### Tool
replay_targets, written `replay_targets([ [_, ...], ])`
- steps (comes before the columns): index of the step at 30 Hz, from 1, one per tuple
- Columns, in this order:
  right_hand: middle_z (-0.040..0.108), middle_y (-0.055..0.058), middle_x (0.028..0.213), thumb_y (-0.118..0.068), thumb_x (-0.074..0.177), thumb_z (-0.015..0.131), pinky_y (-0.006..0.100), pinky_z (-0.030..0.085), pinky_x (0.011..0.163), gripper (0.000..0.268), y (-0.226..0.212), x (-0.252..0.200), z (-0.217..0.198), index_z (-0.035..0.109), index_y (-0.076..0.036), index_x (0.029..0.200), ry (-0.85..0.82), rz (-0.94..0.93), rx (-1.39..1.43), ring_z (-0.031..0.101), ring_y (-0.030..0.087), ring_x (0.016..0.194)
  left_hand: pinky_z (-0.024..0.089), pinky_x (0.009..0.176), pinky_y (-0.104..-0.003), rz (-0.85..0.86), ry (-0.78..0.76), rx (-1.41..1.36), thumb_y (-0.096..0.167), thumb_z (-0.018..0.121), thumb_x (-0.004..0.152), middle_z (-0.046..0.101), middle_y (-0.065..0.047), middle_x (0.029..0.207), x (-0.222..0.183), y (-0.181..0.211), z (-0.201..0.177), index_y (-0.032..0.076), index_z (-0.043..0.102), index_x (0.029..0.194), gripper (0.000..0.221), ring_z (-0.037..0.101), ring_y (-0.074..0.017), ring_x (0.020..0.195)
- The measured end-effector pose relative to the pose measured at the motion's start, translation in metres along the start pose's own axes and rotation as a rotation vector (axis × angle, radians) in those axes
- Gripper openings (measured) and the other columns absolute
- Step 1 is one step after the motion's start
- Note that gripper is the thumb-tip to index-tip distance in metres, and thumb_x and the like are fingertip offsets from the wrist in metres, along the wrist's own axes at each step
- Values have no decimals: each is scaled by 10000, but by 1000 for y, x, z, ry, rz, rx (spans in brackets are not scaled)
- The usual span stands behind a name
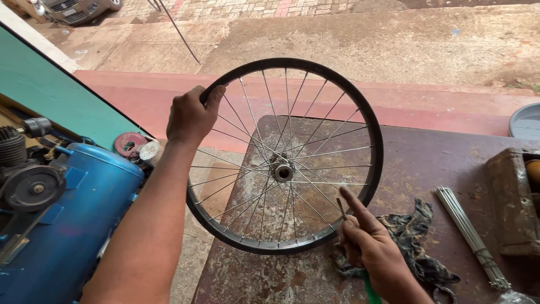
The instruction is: Repairing a bicycle wheel by cleaning the hub and applying grease.
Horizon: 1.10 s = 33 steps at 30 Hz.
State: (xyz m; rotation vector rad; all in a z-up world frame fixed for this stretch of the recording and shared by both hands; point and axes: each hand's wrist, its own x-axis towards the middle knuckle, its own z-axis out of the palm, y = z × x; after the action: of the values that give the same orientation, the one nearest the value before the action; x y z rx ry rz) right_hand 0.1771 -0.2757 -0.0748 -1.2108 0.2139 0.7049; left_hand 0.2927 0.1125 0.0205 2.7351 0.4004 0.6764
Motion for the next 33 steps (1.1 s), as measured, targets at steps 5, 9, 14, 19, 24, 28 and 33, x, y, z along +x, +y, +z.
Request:
replay_targets([
  [5, 725, 92, 889, -140, 1046, 528, 321, 491, 483, 509, 10, 21, -2, 470, -245, 1540, -4, -134, -348, 547, 130, 566, 543, 542, -468, -76, -76, -3, 695, 515, 988, 677, -84, 613, -2, 6, -7, 101, 691, 820, 642, 727, -281, 619],
  [9, 797, 35, 945, -204, 899, 684, 299, 589, 550, 239, -11, 31, 14, 777, -132, 1108, 103, -550, -939, 713, 101, 649, 544, 552, -470, -62, -56, -12, 683, 530, 992, 678, -84, 610, -5, 9, -12, 97, 692, 812, 634, 728, -288, 621],
  [14, 757, 20, 847, -253, 994, 611, 345, 525, 500, 211, -60, 40, 52, 764, -109, 969, 135, -651, -1422, 622, 151, 556, 548, 563, -479, -57, -27, -17, 664, 560, 987, 691, -92, 630, -8, 19, -17, 100, 706, 827, 604, 730, -310, 639],
  [19, 739, 42, 892, -5, 1002, 495, 280, 501, 346, 298, -80, 60, 69, 702, -125, 1179, -8, -804, -1753, 597, 141, 454, 557, 589, -503, -43, -16, -4, 652, 579, 980, 710, -113, 656, -9, 31, -23, 104, 717, 836, 584, 740, -341, 676],
  [24, 741, 61, 864, -50, 1064, 489, 247, 457, 401, 210, -92, 63, 87, 696, -37, 1096, -254, -827, -2351, 573, 103, 567, 555, 624, -542, -13, 6, 8, 653, 579, 968, 715, -132, 660, -8, 36, -23, 110, 718, 852, 573, 735, -386, 721],
  [28, 698, 25, 1042, 48, 956, 482, 282, 507, 378, 392, -88, 68, 80, 692, -205, 1171, -152, -543, -1871, 610, 160, 507, 549, 631, -548, -42, -5, 25, 649, 578, 973, 711, -137, 694, -12, 32, -24, 106, 717, 827, 579, 725, -404, 732],
  [33, 753, 22, 849, -99, 865, 723, 255, 548, 641, 32, -15, 85, 83, 751, -84, 865, 96, -333, -825, 674, 106, 702, 558, 607, -519, -182, -5, 38, 652, 564, 976, 705, -144, 662, -28, 16, -34, 82, 690, 808, 607, 731, -382, 701],
])
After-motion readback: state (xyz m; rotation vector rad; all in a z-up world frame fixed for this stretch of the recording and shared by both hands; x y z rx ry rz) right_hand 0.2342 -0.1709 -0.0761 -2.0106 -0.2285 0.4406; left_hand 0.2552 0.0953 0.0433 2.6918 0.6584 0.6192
